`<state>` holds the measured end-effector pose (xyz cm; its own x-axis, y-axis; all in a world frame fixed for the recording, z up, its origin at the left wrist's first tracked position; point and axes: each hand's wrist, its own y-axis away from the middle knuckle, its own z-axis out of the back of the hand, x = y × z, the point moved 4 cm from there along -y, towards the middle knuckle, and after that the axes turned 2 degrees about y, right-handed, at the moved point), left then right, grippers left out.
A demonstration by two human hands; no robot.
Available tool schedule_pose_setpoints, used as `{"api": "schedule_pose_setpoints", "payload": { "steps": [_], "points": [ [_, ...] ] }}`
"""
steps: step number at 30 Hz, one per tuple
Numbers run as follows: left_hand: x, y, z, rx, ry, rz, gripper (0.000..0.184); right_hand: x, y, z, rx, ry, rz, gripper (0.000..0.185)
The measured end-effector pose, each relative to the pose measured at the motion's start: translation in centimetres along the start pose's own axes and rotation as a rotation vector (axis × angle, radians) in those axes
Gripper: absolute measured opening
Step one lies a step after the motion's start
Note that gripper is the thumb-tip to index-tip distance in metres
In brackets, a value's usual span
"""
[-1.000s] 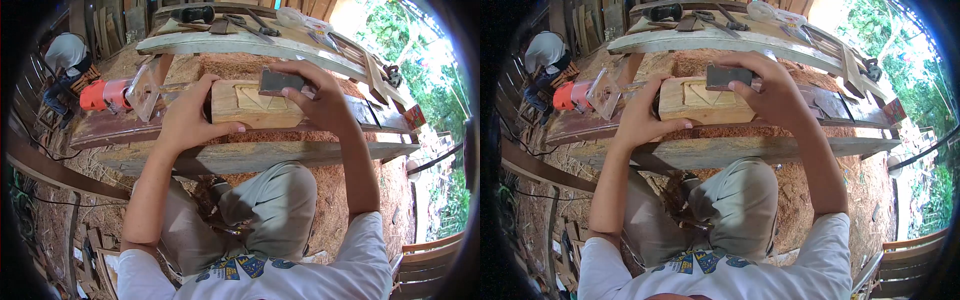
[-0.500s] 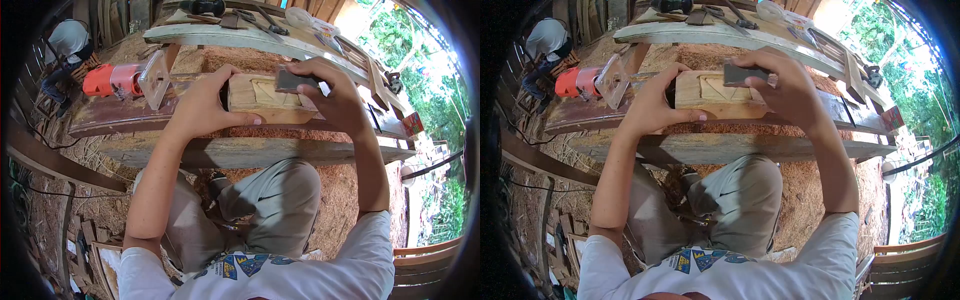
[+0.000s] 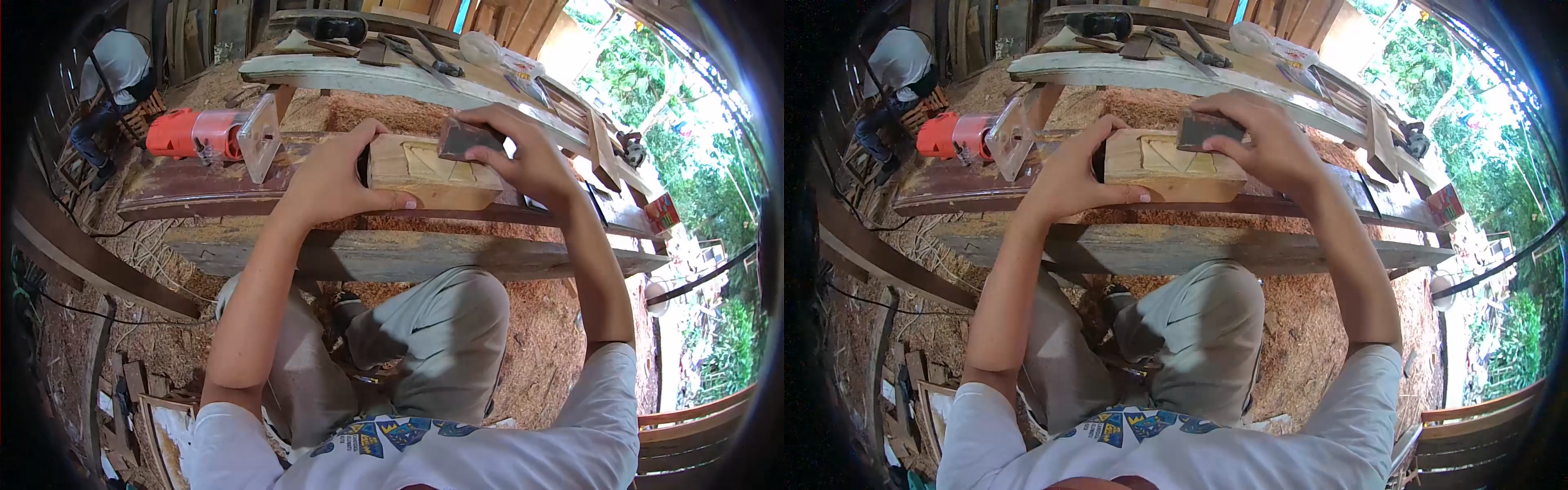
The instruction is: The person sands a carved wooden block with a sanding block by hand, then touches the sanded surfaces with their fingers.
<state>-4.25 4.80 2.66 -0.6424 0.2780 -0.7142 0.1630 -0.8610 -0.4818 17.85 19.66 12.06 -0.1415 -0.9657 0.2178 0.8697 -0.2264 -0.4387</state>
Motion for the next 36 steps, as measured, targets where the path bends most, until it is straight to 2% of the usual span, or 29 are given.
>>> {"api": "schedule_pose_setpoints", "payload": {
  "steps": [3,6,9,13,17,18,19,22,24,30,36],
  "points": [
    [-0.2,0.3,-0.1,0.02,-0.017,0.032,0.081,0.8,-1.5,-1.8,0.007,-0.032,0.104,0.045],
    [-0.3,0.3,0.0,0.01,-0.02,0.029,0.082,1.0,-2.5,-1.6,0.08,-0.011,0.115,0.045],
    [0.2,0.4,-0.2,0.007,-0.008,0.03,0.082,0.6,-1.9,-0.5,0.153,0.04,0.0,0.046],
    [-0.3,0.2,-0.1,0.031,-0.005,0.024,0.081,0.4,-0.9,0.0,0.143,0.104,-0.034,0.046],
    [-0.3,0.1,-0.1,0.035,-0.028,0.002,0.081,1.8,-1.5,-1.7,0.01,0.091,0.151,0.046],
    [-0.1,0.0,-0.1,0.019,-0.019,-0.024,0.086,2.2,-1.7,-2.0,-0.032,0.101,0.229,0.047],
    [0.0,0.1,0.0,0.001,-0.007,-0.046,0.092,2.2,-1.6,-2.0,-0.027,0.097,0.232,0.047],
    [0.2,0.3,0.0,0.005,-0.027,-0.016,0.093,2.1,-1.2,-1.0,0.022,0.139,0.194,0.048],
    [0.2,0.3,-0.1,0.006,-0.033,-0.005,0.093,2.3,-0.8,-0.4,0.064,0.214,0.111,0.04],
    [0.1,0.3,-0.1,0.006,-0.06,-0.005,0.085,4.0,-0.9,-1.3,-0.043,0.271,0.279,0.037],
    [-0.2,0.5,0.0,-0.007,-0.068,-0.003,0.086,3.4,0.0,-0.8,-0.045,0.284,0.268,0.035]
  ]
}}
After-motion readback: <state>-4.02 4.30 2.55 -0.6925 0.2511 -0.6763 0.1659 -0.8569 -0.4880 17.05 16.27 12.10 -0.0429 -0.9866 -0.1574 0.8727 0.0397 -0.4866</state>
